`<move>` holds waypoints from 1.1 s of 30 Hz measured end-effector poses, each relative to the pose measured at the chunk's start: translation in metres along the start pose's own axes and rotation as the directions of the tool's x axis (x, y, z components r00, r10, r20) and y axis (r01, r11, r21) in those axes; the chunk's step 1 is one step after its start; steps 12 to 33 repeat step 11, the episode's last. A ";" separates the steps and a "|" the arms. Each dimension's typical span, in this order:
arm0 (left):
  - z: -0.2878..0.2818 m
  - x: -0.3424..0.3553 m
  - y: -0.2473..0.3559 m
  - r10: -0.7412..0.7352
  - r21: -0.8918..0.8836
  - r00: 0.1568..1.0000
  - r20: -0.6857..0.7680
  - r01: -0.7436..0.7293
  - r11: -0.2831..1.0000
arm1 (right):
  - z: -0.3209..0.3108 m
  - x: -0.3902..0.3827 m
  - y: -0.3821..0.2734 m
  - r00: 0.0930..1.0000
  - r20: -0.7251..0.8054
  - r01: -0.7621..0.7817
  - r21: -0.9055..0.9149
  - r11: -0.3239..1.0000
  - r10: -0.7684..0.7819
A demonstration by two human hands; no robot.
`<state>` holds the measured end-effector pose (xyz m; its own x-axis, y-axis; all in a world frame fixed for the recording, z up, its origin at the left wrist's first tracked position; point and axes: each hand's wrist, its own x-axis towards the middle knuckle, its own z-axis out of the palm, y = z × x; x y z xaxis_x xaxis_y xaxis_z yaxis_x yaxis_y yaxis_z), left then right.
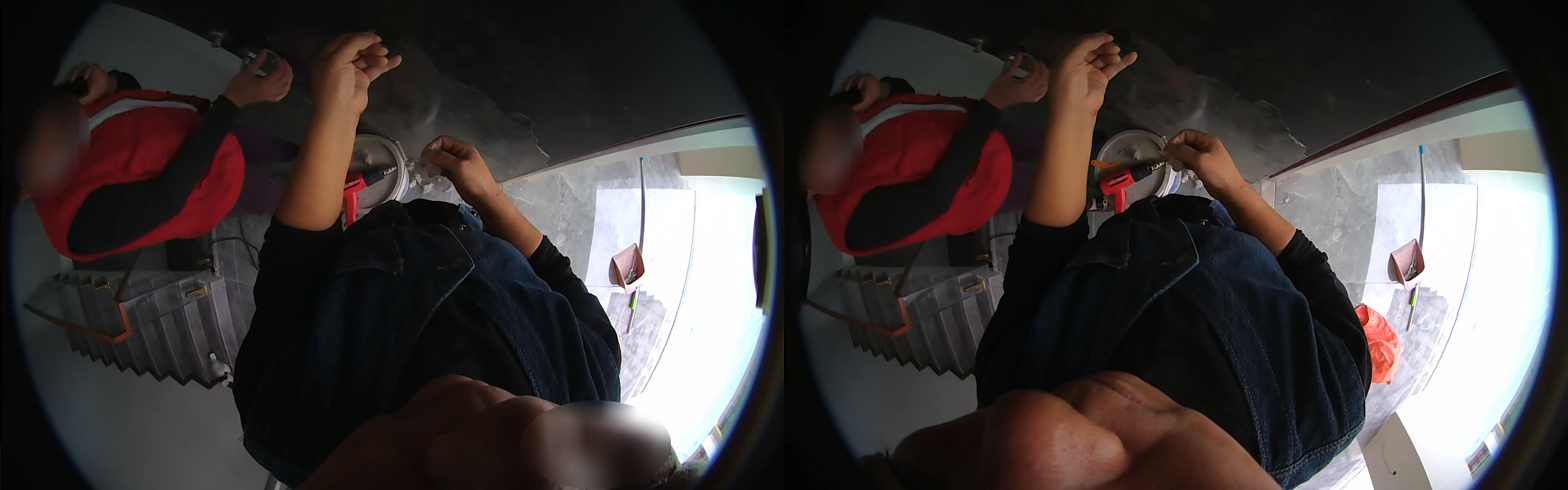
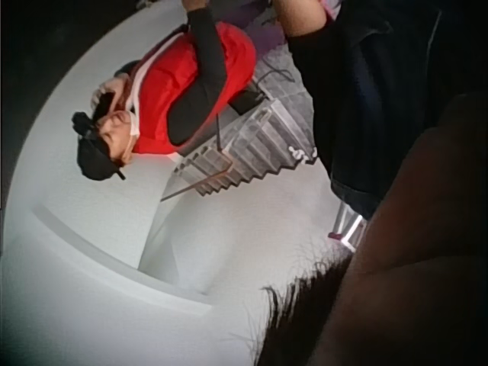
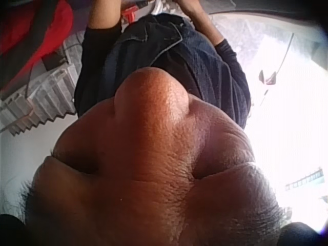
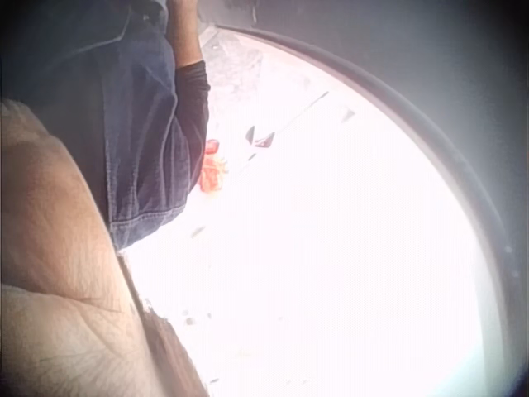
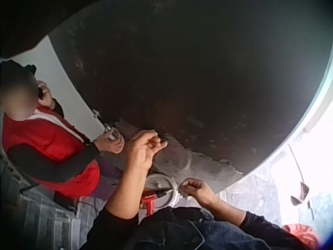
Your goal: The person uses a red cordless drill to drive fasteners into the ceiling, then sets the drill down and uses both hands to press and align a small fixture or cover over the fastened area. A second person in a red vest works nearby on the same ceiling.
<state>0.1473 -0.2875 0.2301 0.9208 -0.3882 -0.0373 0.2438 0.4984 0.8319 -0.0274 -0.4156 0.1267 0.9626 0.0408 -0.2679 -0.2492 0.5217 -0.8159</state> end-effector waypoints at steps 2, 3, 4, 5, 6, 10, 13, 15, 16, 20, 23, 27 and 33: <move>0.000 0.000 0.001 -0.008 -0.012 1.000 0.011 0.008 1.000 | -0.001 0.001 0.000 1.000 0.009 -0.011 -0.006 1.000 0.011; 0.000 0.001 0.002 -0.007 -0.012 1.000 0.015 0.007 1.000 | -0.001 0.001 0.001 1.000 0.004 -0.005 -0.008 1.000 0.005; 0.000 0.001 0.002 -0.009 -0.011 1.000 0.002 0.009 1.000 | -0.001 0.001 0.001 1.000 0.007 -0.007 -0.009 1.000 0.007; 0.000 0.002 0.002 -0.014 0.003 1.000 0.012 0.014 1.000 | -0.002 0.001 0.001 1.000 0.021 -0.013 -0.008 1.000 0.013; 0.001 0.002 0.002 -0.021 0.019 1.000 0.005 0.021 1.000 | -0.002 0.002 0.001 1.000 0.015 -0.008 -0.013 1.000 0.009; 0.001 0.004 0.001 0.004 0.066 1.000 -0.027 -0.002 0.998 | -0.003 0.004 0.003 1.000 0.025 -0.007 -0.028 1.000 0.008; 0.000 0.004 0.000 0.006 0.066 1.000 -0.013 -0.005 0.998 | -0.004 0.004 0.004 0.999 0.038 -0.010 -0.030 0.999 0.012; 0.000 0.004 0.000 0.006 0.066 1.000 -0.013 -0.005 0.998 | -0.004 0.004 0.004 0.999 0.038 -0.010 -0.030 0.999 0.012; 0.000 0.004 0.000 0.006 0.066 1.000 -0.013 -0.005 0.998 | -0.004 0.004 0.004 0.999 0.038 -0.010 -0.030 0.999 0.012; 0.000 0.004 0.000 0.006 0.066 1.000 -0.013 -0.005 0.998 | -0.004 0.004 0.004 0.999 0.038 -0.010 -0.030 0.999 0.012; 0.000 0.004 0.000 0.006 0.066 1.000 -0.013 -0.005 0.998 | -0.004 0.004 0.004 0.999 0.038 -0.010 -0.030 0.999 0.012; 0.000 0.004 0.000 0.006 0.066 1.000 -0.013 -0.005 0.998 | -0.004 0.004 0.004 0.999 0.038 -0.010 -0.030 0.999 0.012; 0.000 0.004 0.000 0.006 0.066 1.000 -0.013 -0.005 0.998 | -0.004 0.004 0.004 0.999 0.038 -0.010 -0.030 0.999 0.012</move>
